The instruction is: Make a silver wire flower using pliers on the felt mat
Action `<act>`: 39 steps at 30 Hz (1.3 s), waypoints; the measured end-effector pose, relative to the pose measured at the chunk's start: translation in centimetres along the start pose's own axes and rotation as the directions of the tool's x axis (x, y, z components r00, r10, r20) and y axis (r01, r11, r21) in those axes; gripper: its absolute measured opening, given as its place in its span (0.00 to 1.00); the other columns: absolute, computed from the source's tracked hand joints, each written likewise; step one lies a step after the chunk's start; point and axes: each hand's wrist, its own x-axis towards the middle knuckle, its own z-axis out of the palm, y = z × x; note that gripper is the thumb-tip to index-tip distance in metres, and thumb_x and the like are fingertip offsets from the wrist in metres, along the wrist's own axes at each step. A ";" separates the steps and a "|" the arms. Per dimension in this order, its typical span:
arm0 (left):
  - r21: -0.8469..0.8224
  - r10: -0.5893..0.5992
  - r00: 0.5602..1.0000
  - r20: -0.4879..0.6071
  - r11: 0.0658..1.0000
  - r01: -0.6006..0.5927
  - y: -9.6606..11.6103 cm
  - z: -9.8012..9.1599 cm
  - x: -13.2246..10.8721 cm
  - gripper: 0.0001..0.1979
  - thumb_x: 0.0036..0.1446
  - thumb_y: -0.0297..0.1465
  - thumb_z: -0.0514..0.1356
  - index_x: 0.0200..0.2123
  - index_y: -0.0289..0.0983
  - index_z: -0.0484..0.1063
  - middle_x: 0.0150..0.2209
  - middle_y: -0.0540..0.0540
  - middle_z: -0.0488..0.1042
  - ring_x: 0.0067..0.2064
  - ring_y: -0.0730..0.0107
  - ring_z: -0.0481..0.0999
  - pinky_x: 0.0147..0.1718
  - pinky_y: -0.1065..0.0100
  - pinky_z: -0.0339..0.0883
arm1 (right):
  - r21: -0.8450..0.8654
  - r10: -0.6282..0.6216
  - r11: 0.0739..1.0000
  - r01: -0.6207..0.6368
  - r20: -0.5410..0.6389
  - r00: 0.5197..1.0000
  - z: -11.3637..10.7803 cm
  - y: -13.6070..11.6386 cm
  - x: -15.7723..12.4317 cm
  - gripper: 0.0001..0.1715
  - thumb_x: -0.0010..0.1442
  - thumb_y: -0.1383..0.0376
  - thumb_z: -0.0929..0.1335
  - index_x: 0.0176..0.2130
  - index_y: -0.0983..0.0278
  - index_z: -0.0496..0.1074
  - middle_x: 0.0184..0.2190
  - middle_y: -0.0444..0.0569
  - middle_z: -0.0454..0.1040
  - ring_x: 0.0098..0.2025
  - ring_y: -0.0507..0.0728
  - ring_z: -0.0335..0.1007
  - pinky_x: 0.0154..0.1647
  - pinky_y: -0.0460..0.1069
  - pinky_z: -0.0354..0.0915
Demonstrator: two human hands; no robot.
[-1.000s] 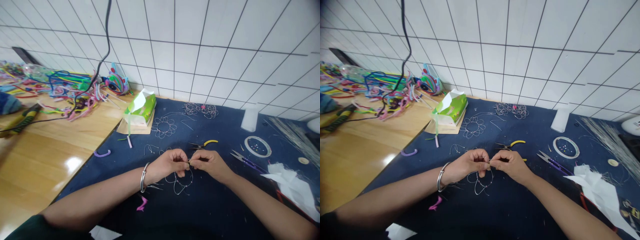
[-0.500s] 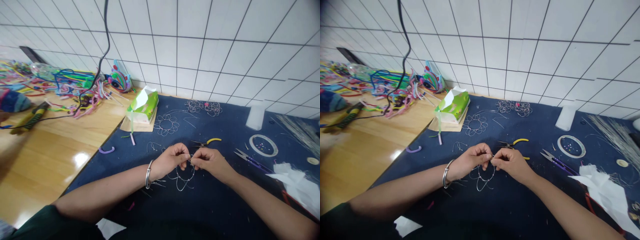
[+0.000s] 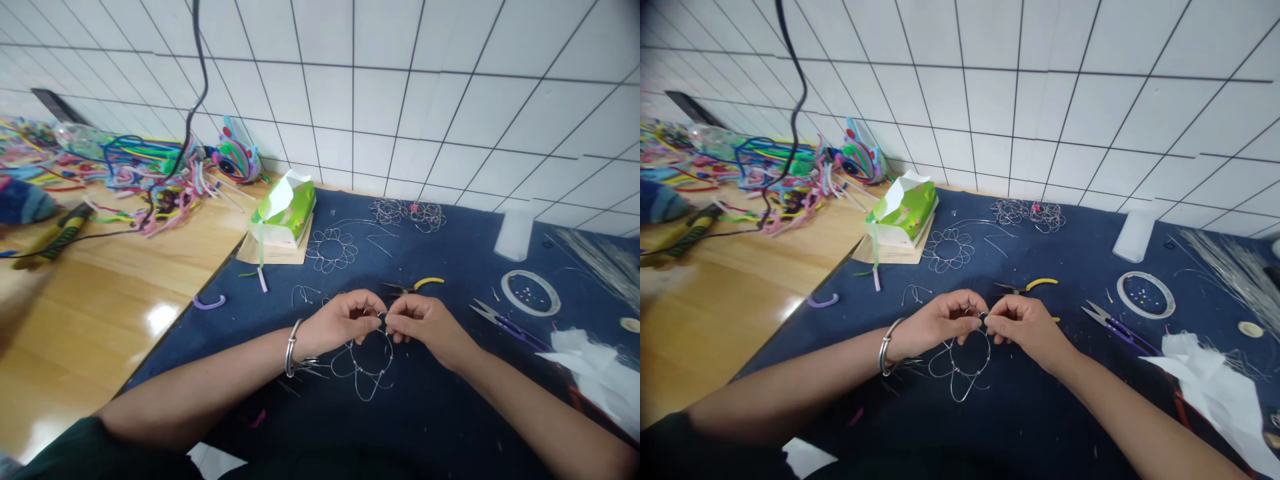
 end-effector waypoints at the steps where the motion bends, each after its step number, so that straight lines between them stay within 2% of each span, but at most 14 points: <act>1: -0.003 0.002 1.000 0.008 1.000 -0.002 0.1 0.0 0.0 0.08 0.54 0.30 0.57 0.38 0.33 0.65 0.26 0.53 0.63 0.22 0.83 0.62 0.22 0.76 0.60 | -0.004 -0.003 1.000 0.003 0.004 1.000 -0.1 0.0 0.0 0.12 0.53 0.58 0.68 0.29 0.65 0.69 0.25 0.44 0.71 0.25 0.48 0.65 0.27 0.44 0.61; 8: 0.022 0.029 0.999 -0.020 0.999 -0.029 -0.1 0.0 -0.1 0.10 0.54 0.33 0.58 0.34 0.32 0.65 0.24 0.53 0.63 0.23 0.83 0.63 0.22 0.76 0.59 | -0.070 -0.046 0.996 0.049 0.040 0.998 0.0 0.2 0.2 0.12 0.53 0.57 0.67 0.30 0.65 0.68 0.25 0.43 0.70 0.26 0.48 0.66 0.29 0.44 0.62; 10: 0.067 0.039 0.998 -0.040 0.997 -0.036 -0.1 0.1 -0.2 0.09 0.54 0.34 0.58 0.32 0.32 0.65 0.23 0.53 0.62 0.23 0.82 0.63 0.23 0.75 0.60 | -0.161 -0.069 0.984 0.077 0.054 0.996 -0.2 -0.1 0.0 0.13 0.55 0.56 0.65 0.31 0.64 0.68 0.25 0.43 0.70 0.26 0.49 0.66 0.29 0.45 0.63; 12: 0.101 0.054 0.995 -0.086 0.994 -0.045 -0.1 0.0 -0.2 0.09 0.55 0.34 0.57 0.31 0.32 0.65 0.22 0.54 0.62 0.22 0.82 0.63 0.23 0.75 0.60 | -0.342 -0.150 0.928 0.146 0.014 0.989 -0.8 -0.2 -0.1 0.13 0.58 0.56 0.63 0.33 0.63 0.69 0.27 0.44 0.71 0.29 0.50 0.67 0.31 0.46 0.63; 13: 0.106 0.065 0.991 -0.115 0.993 -0.053 0.0 -0.1 -0.3 0.09 0.55 0.34 0.57 0.30 0.33 0.65 0.22 0.54 0.62 0.22 0.82 0.63 0.23 0.75 0.60 | -0.471 -0.226 0.861 0.191 -0.018 0.974 -1.2 -0.2 0.0 0.14 0.59 0.56 0.62 0.34 0.62 0.70 0.30 0.45 0.72 0.32 0.51 0.67 0.35 0.48 0.63; 15: 0.103 0.094 0.981 -0.169 0.992 -0.077 0.1 -0.5 -0.3 0.09 0.55 0.34 0.57 0.30 0.33 0.65 0.22 0.54 0.62 0.22 0.82 0.63 0.23 0.76 0.60 | -0.754 -0.419 0.617 0.227 -0.071 0.905 -2.4 0.2 0.3 0.14 0.59 0.56 0.62 0.40 0.61 0.70 0.38 0.48 0.72 0.42 0.55 0.66 0.44 0.53 0.61; 17: 0.099 0.125 0.970 -0.209 0.989 -0.106 0.2 -0.9 -0.2 0.09 0.55 0.34 0.57 0.31 0.33 0.64 0.21 0.55 0.62 0.22 0.82 0.62 0.24 0.76 0.59 | -0.947 -0.520 0.291 0.135 -0.039 0.853 -3.7 1.1 0.9 0.22 0.56 0.54 0.64 0.48 0.60 0.67 0.47 0.53 0.68 0.52 0.63 0.57 0.49 0.59 0.55; 19: 0.100 0.144 0.960 -0.241 0.987 -0.123 0.3 -1.5 -0.1 0.09 0.56 0.34 0.57 0.31 0.33 0.64 0.21 0.55 0.62 0.22 0.82 0.62 0.24 0.76 0.59 | -0.997 -0.517 0.072 0.006 -0.032 0.855 -4.8 2.1 1.6 0.29 0.55 0.52 0.64 0.52 0.62 0.64 0.51 0.57 0.64 0.54 0.68 0.53 0.47 0.62 0.55; 21: 0.097 0.150 0.953 -0.265 0.987 -0.128 0.3 -1.9 0.1 0.09 0.56 0.34 0.57 0.31 0.33 0.64 0.20 0.55 0.63 0.22 0.82 0.62 0.24 0.76 0.59 | -0.999 -0.469 -0.046 -0.007 0.016 0.883 -5.5 2.9 2.1 0.28 0.57 0.52 0.63 0.53 0.62 0.63 0.50 0.57 0.64 0.51 0.66 0.56 0.44 0.59 0.58; 24: 0.094 0.157 0.947 -0.280 0.986 -0.135 0.3 -2.4 0.3 0.08 0.57 0.34 0.56 0.32 0.33 0.64 0.20 0.54 0.64 0.22 0.82 0.63 0.25 0.76 0.59 | -0.988 -0.437 -0.155 0.017 0.084 0.896 -5.8 3.4 2.3 0.23 0.60 0.58 0.60 0.53 0.62 0.63 0.47 0.56 0.66 0.47 0.63 0.59 0.42 0.56 0.58; 28: 0.085 0.174 0.947 -0.271 0.984 -0.156 0.2 -2.4 0.4 0.08 0.58 0.34 0.55 0.33 0.33 0.64 0.24 0.51 0.68 0.23 0.82 0.65 0.25 0.75 0.60 | -0.977 -0.463 -0.210 0.015 0.113 0.879 -5.8 3.5 2.0 0.19 0.62 0.65 0.58 0.52 0.65 0.64 0.43 0.56 0.68 0.45 0.62 0.61 0.42 0.56 0.56; 32: 0.041 0.174 0.946 -0.272 0.985 -0.170 0.3 -2.2 0.4 0.08 0.59 0.34 0.54 0.34 0.34 0.62 0.31 0.47 0.72 0.23 0.82 0.65 0.25 0.75 0.61 | -0.994 -0.492 -0.106 -0.019 0.036 0.870 -6.5 3.7 1.7 0.19 0.61 0.62 0.58 0.50 0.64 0.65 0.42 0.55 0.68 0.45 0.61 0.60 0.43 0.56 0.57; 35: -0.007 0.168 0.943 -0.289 0.984 -0.178 0.3 -2.3 0.5 0.07 0.59 0.33 0.53 0.37 0.34 0.61 0.32 0.47 0.72 0.23 0.82 0.66 0.24 0.76 0.62 | -0.999 -0.454 -0.054 0.005 0.029 0.891 -7.4 3.7 1.3 0.24 0.58 0.58 0.60 0.52 0.63 0.64 0.46 0.55 0.65 0.47 0.63 0.59 0.41 0.56 0.59; 39: -0.022 0.169 0.935 -0.312 0.982 -0.186 0.2 -2.6 0.6 0.11 0.59 0.32 0.53 0.43 0.35 0.62 0.33 0.47 0.72 0.22 0.83 0.65 0.24 0.75 0.62 | -0.992 -0.392 -0.114 0.057 0.098 0.915 -8.0 3.5 0.7 0.28 0.55 0.62 0.60 0.55 0.63 0.60 0.49 0.57 0.63 0.48 0.65 0.59 0.39 0.56 0.61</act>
